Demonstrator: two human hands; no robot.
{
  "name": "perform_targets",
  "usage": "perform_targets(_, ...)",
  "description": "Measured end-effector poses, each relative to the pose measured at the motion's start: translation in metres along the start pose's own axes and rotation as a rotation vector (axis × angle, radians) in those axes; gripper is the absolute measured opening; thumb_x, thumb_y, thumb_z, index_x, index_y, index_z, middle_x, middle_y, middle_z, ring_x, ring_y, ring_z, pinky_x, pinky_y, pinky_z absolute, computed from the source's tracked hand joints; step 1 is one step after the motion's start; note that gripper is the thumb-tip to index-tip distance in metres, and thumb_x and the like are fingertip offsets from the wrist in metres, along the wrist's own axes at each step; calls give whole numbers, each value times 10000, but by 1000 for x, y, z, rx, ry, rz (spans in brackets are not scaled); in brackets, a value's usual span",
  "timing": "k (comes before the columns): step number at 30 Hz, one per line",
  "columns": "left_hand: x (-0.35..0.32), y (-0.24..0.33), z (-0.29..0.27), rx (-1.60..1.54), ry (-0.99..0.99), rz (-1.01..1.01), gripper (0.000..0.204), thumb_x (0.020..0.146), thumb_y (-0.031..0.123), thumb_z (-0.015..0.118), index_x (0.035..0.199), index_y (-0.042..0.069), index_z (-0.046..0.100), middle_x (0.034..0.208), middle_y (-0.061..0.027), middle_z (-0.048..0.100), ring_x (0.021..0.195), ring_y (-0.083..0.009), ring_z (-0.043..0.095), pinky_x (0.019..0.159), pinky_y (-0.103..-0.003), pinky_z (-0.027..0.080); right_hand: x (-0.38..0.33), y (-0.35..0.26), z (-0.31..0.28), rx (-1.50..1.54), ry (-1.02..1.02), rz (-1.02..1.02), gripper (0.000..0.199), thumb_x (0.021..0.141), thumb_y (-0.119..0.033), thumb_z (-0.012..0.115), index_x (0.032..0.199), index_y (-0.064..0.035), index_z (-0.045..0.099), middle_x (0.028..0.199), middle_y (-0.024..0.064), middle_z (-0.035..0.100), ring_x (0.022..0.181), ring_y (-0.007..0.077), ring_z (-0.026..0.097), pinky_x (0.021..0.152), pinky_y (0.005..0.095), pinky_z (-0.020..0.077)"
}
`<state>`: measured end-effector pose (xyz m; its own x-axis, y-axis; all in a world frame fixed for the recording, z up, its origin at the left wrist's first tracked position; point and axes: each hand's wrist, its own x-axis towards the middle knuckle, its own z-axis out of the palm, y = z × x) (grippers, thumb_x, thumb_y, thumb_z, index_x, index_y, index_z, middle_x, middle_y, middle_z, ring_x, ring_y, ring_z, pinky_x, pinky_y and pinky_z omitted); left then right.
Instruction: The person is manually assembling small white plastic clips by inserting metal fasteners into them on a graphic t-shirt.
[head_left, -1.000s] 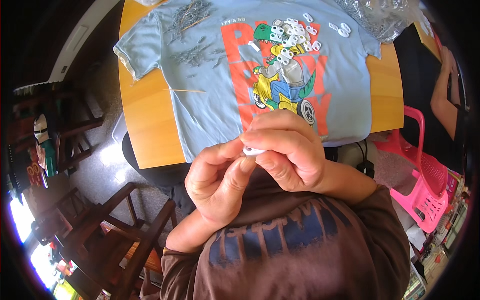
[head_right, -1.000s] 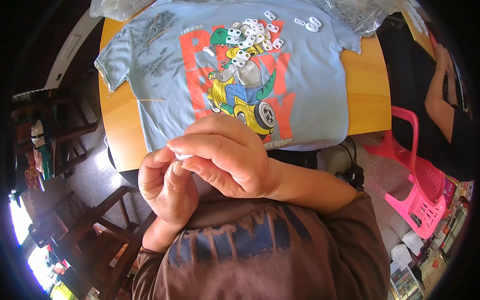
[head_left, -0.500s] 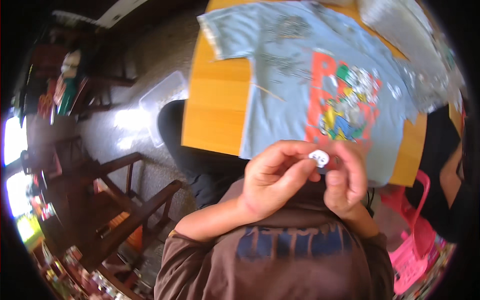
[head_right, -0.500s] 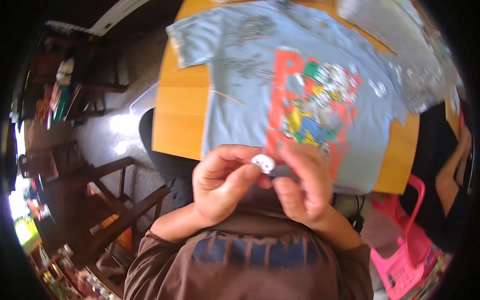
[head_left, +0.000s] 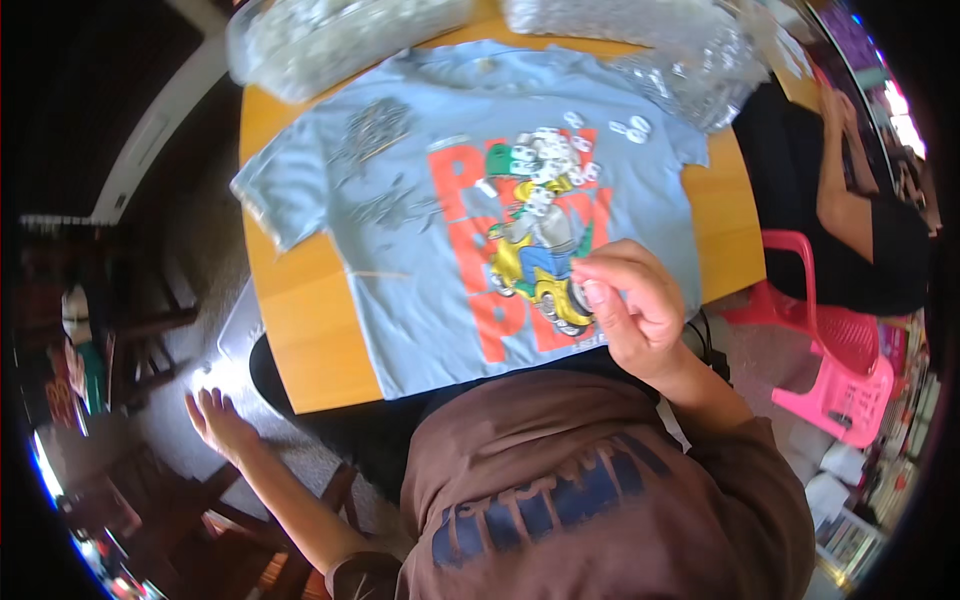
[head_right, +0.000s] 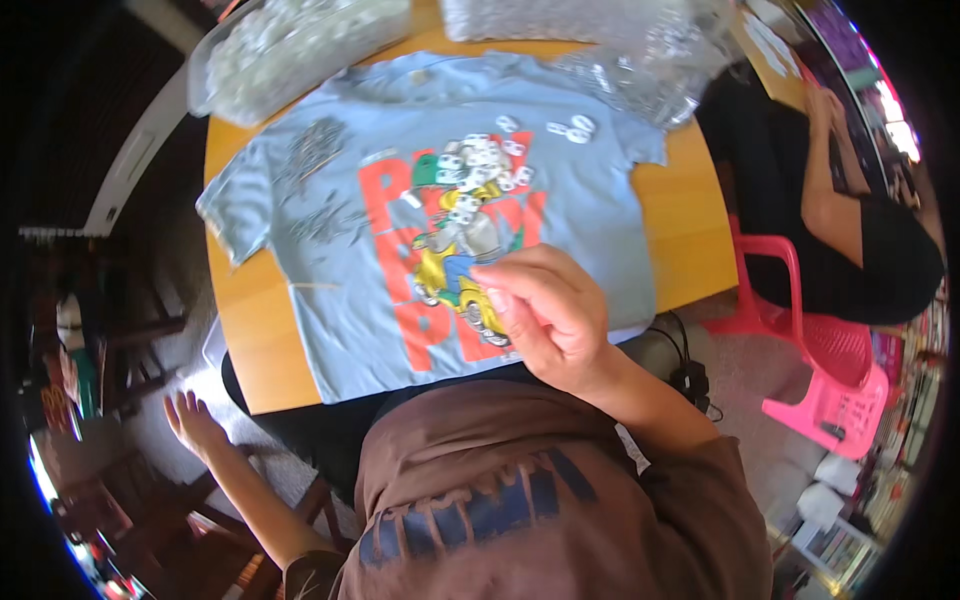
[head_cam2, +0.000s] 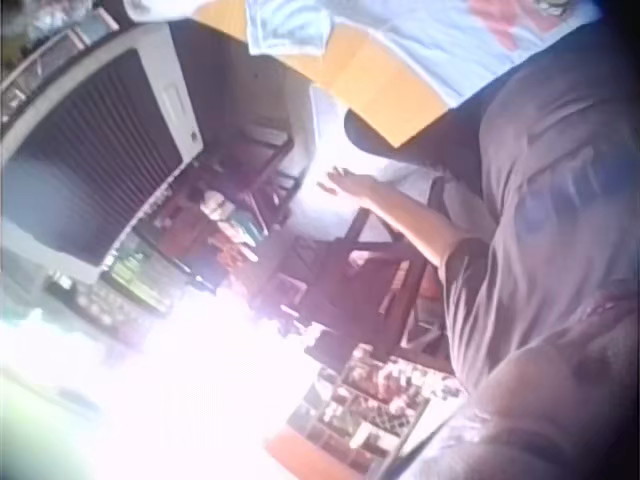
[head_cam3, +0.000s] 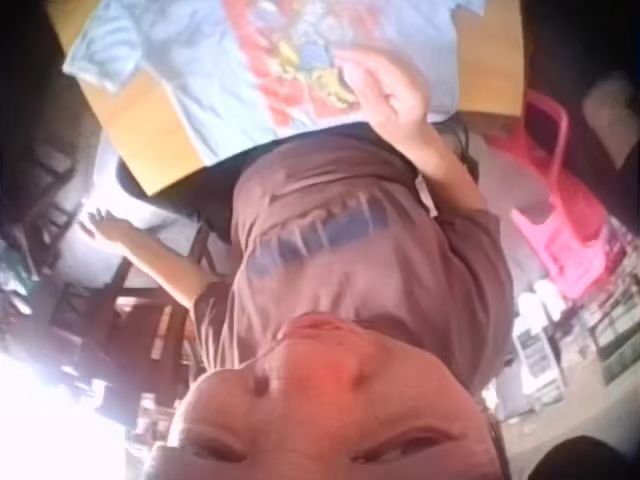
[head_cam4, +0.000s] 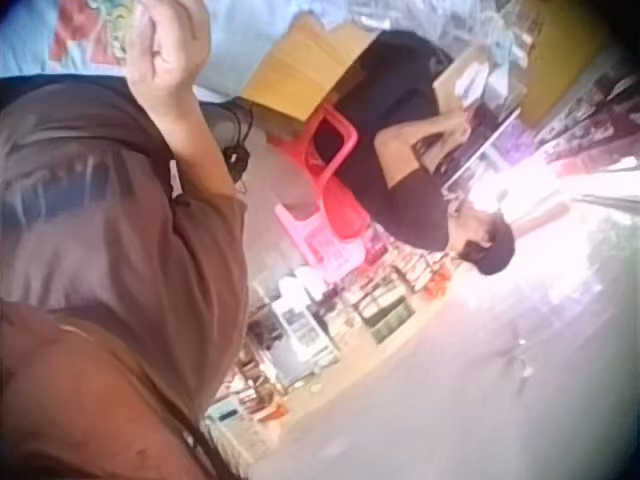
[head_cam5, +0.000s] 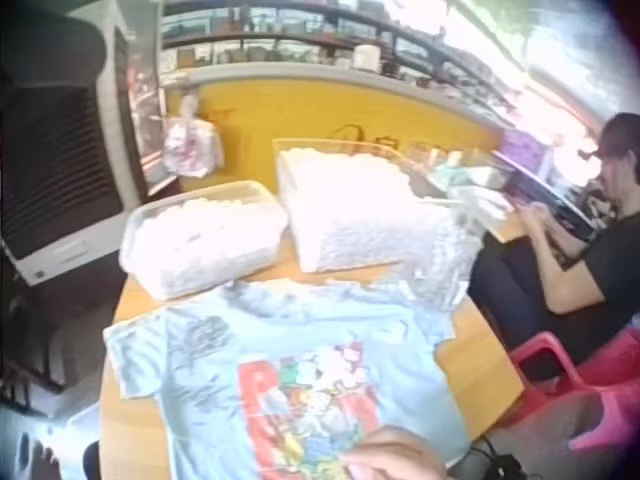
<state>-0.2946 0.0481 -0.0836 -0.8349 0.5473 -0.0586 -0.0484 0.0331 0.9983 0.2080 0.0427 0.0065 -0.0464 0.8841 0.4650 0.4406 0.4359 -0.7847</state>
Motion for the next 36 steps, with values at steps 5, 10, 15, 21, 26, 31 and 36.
perform_targets(5, -20, 21, 33, 156, -1, 153, 409, 831, 146, 607, 1206, 29, 494, 1077, -84, 578, 919, -183, 554, 806, -333, 406, -7, 10, -28, -124, 40, -28, 206, 788, 43, 582, 987, 4, 618, 811, 94, 605, 680, 205, 556, 594, 288, 442)
perform_targets(10, -80, 66, 106, 83, -172, 314, 255, 881, 107, 552, 1125, 33, 566, 1043, -28, 601, 791, -108, 507, 745, -244, 405, 5, 33, -58, -238, 119, 26, 184, 778, 26, 598, 960, -1, 610, 777, 108, 589, 674, 242, 558, 614, 316, 442)
perform_targets(15, -144, 85, 170, 161, -373, 425, 190, 874, 55, 536, 1048, 7, 594, 889, -19, 605, 697, -64, 485, 667, -177, 405, 36, 60, -82, -480, 80, 6, 192, 779, -70, 643, 958, -24, 590, 863, 114, 576, 797, 277, 563, 672, 359, 447)
perform_targets(21, -232, 98, 238, 230, -1009, 628, 221, 783, -113, 550, 972, -9, 597, 916, -71, 591, 821, -136, 557, 737, -255, 463, 39, 88, -83, -664, 118, -3, 206, 754, -79, 651, 952, -44, 604, 902, 88, 578, 860, 275, 553, 737, 369, 447)
perform_targets(26, -283, 102, 310, 317, -1384, 980, 171, 757, -93, 588, 903, -7, 612, 880, -137, 608, 807, -266, 607, 714, -323, 480, 38, 98, -80, -640, 143, -33, 155, 727, -45, 648, 876, -49, 608, 885, 75, 579, 840, 271, 552, 748, 373, 435)
perform_targets(31, -310, 81, 375, 272, -1458, 1159, 132, 770, 31, 605, 901, 23, 622, 827, -111, 590, 747, -310, 571, 666, -387, 457, 42, 99, -83, -525, 193, -6, 103, 718, -28, 639, 805, -46, 588, 843, 75, 577, 806, 280, 546, 719, 380, 434)
perform_targets(36, -319, 64, 398, 517, -1479, 1260, 145, 770, 84, 575, 903, 87, 634, 864, -82, 571, 847, -284, 568, 764, -392, 442, 43, 103, -80, -597, 219, 15, 105, 713, -39, 638, 808, -56, 598, 837, 61, 556, 815, 264, 536, 728, 370, 425)
